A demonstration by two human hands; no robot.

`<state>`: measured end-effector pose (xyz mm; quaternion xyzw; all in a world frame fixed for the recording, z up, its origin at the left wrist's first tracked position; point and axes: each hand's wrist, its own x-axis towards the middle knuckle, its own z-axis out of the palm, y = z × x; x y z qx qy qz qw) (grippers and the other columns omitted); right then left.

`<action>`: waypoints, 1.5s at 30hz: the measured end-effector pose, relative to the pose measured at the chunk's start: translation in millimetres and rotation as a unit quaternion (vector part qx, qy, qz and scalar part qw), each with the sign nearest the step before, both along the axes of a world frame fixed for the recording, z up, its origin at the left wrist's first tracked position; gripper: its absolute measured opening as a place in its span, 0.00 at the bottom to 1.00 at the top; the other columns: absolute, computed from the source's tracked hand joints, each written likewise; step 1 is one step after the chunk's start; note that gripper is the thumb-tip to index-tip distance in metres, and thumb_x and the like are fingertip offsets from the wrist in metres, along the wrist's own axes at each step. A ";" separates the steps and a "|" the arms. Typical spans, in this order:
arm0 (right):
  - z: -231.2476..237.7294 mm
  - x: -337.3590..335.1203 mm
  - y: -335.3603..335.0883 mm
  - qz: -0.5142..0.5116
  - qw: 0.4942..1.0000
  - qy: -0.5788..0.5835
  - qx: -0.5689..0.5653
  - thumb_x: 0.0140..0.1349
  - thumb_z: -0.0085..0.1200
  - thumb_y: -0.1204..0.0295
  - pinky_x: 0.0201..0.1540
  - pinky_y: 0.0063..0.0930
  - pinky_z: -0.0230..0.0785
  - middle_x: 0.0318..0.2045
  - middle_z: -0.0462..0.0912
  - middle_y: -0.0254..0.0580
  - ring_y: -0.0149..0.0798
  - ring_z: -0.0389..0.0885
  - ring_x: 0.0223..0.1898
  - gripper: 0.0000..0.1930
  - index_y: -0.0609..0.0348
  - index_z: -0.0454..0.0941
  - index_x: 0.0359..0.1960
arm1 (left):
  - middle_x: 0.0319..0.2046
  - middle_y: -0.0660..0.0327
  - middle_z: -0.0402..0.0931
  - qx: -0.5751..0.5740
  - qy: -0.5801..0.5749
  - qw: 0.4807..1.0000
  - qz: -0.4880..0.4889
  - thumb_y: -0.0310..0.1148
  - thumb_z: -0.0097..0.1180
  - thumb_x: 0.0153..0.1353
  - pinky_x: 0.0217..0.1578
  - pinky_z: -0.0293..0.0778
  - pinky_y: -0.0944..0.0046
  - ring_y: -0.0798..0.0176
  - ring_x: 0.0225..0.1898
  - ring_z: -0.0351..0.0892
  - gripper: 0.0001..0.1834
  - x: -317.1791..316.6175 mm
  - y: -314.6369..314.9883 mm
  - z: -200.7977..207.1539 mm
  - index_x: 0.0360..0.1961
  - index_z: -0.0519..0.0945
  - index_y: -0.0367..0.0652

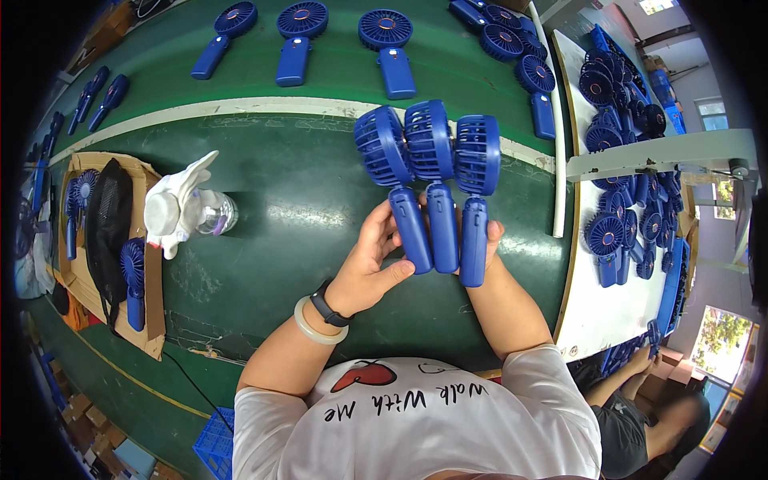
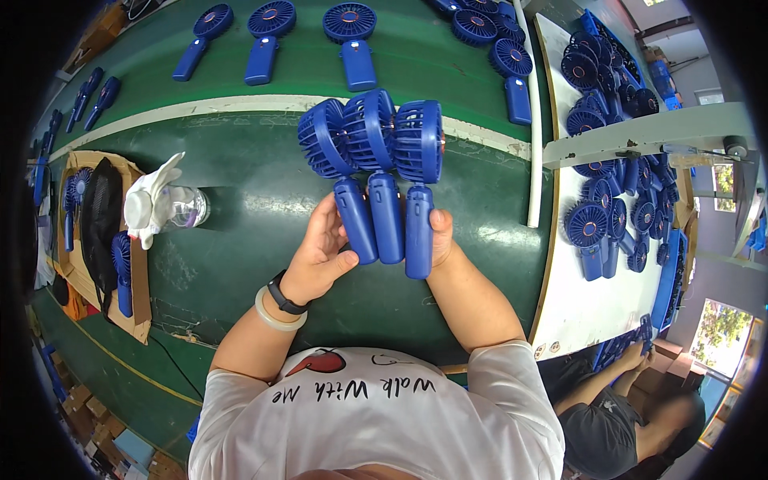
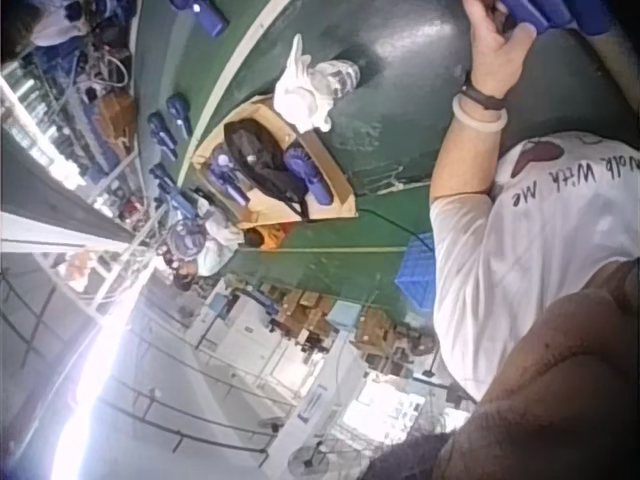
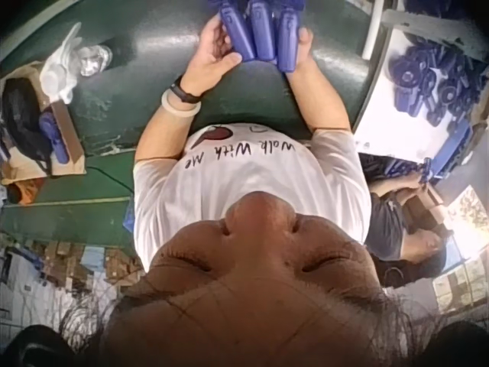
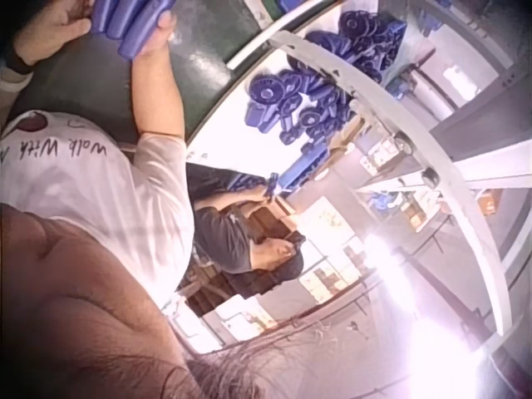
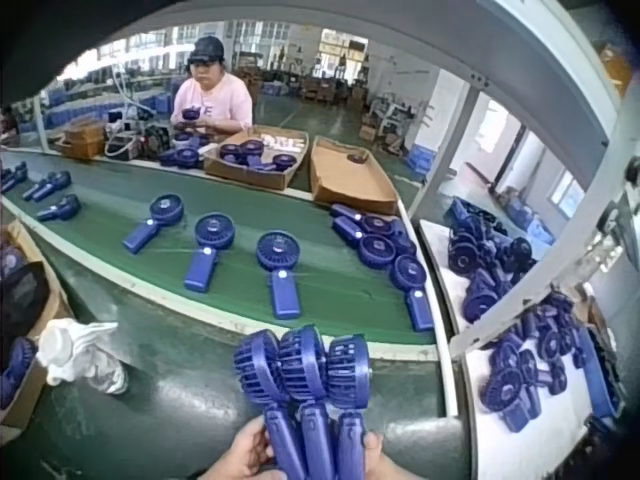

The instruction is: The person assembles blue portable fans on a green workbench. They pick up fan heads and handles, connect them, and occasionally wipe the units with a white cloth. The person handles the fans one at a time, inspecting the connection points and placing the assembled units on the table.

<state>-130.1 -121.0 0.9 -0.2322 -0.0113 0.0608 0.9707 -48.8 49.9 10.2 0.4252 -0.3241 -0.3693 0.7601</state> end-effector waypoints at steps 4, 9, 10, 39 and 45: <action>6.0 1.8 6.2 0.007 0.998 -0.052 0.031 0.33 0.66 0.45 0.58 0.49 0.64 0.52 0.70 0.62 0.60 0.71 0.55 0.51 0.61 0.59 0.58 | 0.56 0.58 0.60 -0.008 -0.054 0.999 0.007 0.33 0.60 0.57 0.47 0.68 0.65 0.69 0.44 0.62 0.44 -4.1 0.9 -7.7 0.67 0.45 0.41; 3.9 2.8 2.9 0.018 0.998 -0.061 0.009 0.31 0.67 0.46 0.57 0.49 0.66 0.52 0.70 0.61 0.61 0.71 0.54 0.52 0.61 0.60 0.58 | 0.53 0.57 0.61 -0.015 -0.071 0.997 0.024 0.34 0.61 0.57 0.45 0.70 0.64 0.69 0.42 0.64 0.43 -7.3 0.4 -9.4 0.67 0.47 0.42; 4.6 2.8 2.7 0.020 0.998 -0.058 0.008 0.30 0.67 0.46 0.57 0.49 0.66 0.52 0.70 0.61 0.61 0.71 0.54 0.52 0.61 0.61 0.58 | 0.52 0.57 0.62 -0.014 -0.075 0.997 0.028 0.34 0.61 0.57 0.45 0.70 0.64 0.68 0.42 0.64 0.43 -7.5 0.1 -9.2 0.66 0.47 0.42; 95.8 -169.1 -27.6 -0.321 0.682 0.317 -0.576 0.35 0.68 0.73 0.51 0.28 0.64 0.46 0.71 0.39 0.34 0.71 0.45 0.41 0.64 0.63 0.55 | 0.51 0.56 0.67 0.167 -0.094 0.981 0.042 0.16 0.55 0.54 0.47 0.72 0.66 0.64 0.45 0.74 0.20 -9.6 2.7 -12.5 0.50 0.72 0.37; 69.2 -235.5 -63.8 -0.356 0.256 0.420 -0.795 0.33 0.70 0.69 0.57 0.41 0.60 0.51 0.62 0.58 0.56 0.64 0.54 0.43 0.67 0.60 0.53 | 0.51 0.58 0.67 0.189 -0.062 0.979 0.036 0.16 0.53 0.56 0.48 0.71 0.68 0.66 0.46 0.73 0.19 -9.9 3.3 -11.9 0.49 0.72 0.37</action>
